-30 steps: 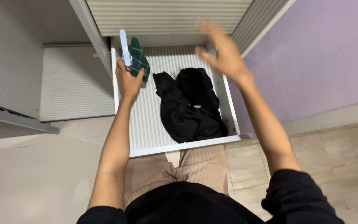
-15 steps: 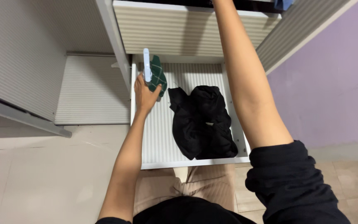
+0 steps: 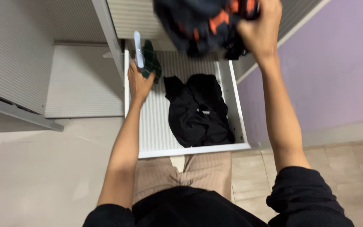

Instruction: The person cleans the interior of a white drawer with a spray bottle and cloth, then places folded clothes into the drawer. They repeat the process on a second drawer, removing clothes, wiping the interior, and returning the clothes.

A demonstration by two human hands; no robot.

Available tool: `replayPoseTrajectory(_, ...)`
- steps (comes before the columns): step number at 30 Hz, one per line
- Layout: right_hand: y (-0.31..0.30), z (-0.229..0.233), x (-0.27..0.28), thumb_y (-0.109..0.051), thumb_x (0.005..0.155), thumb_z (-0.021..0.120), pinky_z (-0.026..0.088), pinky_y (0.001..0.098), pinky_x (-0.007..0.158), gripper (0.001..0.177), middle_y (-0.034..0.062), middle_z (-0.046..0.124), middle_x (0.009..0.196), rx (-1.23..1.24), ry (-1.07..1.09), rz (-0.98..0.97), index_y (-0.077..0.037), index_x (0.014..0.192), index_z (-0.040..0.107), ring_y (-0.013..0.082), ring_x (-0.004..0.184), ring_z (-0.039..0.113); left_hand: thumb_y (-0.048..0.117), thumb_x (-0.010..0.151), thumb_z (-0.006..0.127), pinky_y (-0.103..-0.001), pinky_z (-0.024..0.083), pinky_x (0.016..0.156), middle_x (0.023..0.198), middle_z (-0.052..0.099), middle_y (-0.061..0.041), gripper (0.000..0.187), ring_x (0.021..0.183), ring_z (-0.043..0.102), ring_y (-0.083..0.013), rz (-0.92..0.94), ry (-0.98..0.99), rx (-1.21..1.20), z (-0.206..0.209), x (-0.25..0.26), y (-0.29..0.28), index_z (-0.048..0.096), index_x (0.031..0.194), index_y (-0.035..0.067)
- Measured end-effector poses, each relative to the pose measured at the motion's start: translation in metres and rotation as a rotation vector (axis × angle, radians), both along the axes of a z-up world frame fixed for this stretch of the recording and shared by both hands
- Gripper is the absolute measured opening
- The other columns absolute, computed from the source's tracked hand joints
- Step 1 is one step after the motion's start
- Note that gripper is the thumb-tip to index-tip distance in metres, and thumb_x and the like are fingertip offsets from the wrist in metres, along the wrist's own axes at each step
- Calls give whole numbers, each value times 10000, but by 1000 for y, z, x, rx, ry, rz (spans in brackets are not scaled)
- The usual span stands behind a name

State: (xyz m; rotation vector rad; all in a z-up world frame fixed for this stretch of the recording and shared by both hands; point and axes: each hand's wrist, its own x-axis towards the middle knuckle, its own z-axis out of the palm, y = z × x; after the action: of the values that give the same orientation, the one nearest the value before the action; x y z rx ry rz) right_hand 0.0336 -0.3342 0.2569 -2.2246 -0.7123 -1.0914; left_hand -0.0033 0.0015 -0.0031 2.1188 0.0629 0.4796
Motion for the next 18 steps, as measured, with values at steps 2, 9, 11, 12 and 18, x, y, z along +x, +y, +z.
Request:
replayPoseTrajectory(2, -11, -26, -55, 13, 832, 831, 503, 446, 1113, 486, 190, 577, 1465, -103, 67, 158, -8, 1262, 606, 376, 1338, 574, 238, 869, 772, -519, 321, 1193, 1408, 498, -198, 716, 1378, 414, -398, -12, 7, 5, 0, 0, 1, 404, 1457, 61)
replayPoseTrajectory(9, -20, -47, -132, -421, 809, 798, 256, 516, 1175, 877, 214, 264, 1635, -547, 1032, 232, -219, 1556, 385, 391, 1489, 243, 240, 858, 804, -548, 317, 1167, 1393, 494, -228, 750, 1360, 423, -423, -7, -93, -13, -16, 11, 4, 382, 1442, 29)
replayPoseTrajectory(11, -27, -38, -120, -418, 876, 754, 259, 512, 1211, 788, 217, 311, 1645, -458, 894, 229, -185, 1553, 425, 390, 1523, 259, 257, 840, 816, -549, 324, 1160, 1385, 489, -240, 776, 1351, 425, -430, -5, -87, -22, -22, 13, 5, 373, 1433, 23)
replayPoseTrajectory(12, -31, -35, -109, -417, 910, 732, 261, 509, 1229, 745, 217, 334, 1650, -414, 828, 227, -168, 1551, 445, 390, 1541, 266, 256, 842, 813, -552, 318, 1161, 1388, 491, -240, 781, 1355, 423, -432, -13, -87, -14, -25, 14, 5, 369, 1440, 19)
replayPoseTrajectory(18, -37, -6, -1, -249, 1037, 727, 426, 528, 1129, 585, 273, 579, 1459, -206, 231, 114, 46, 1495, 517, 410, 1364, 522, 266, 844, 803, -558, 302, 1162, 1391, 488, -246, 798, 1359, 417, -437, -23, -66, 3, -25, 14, 7, 357, 1449, -1)
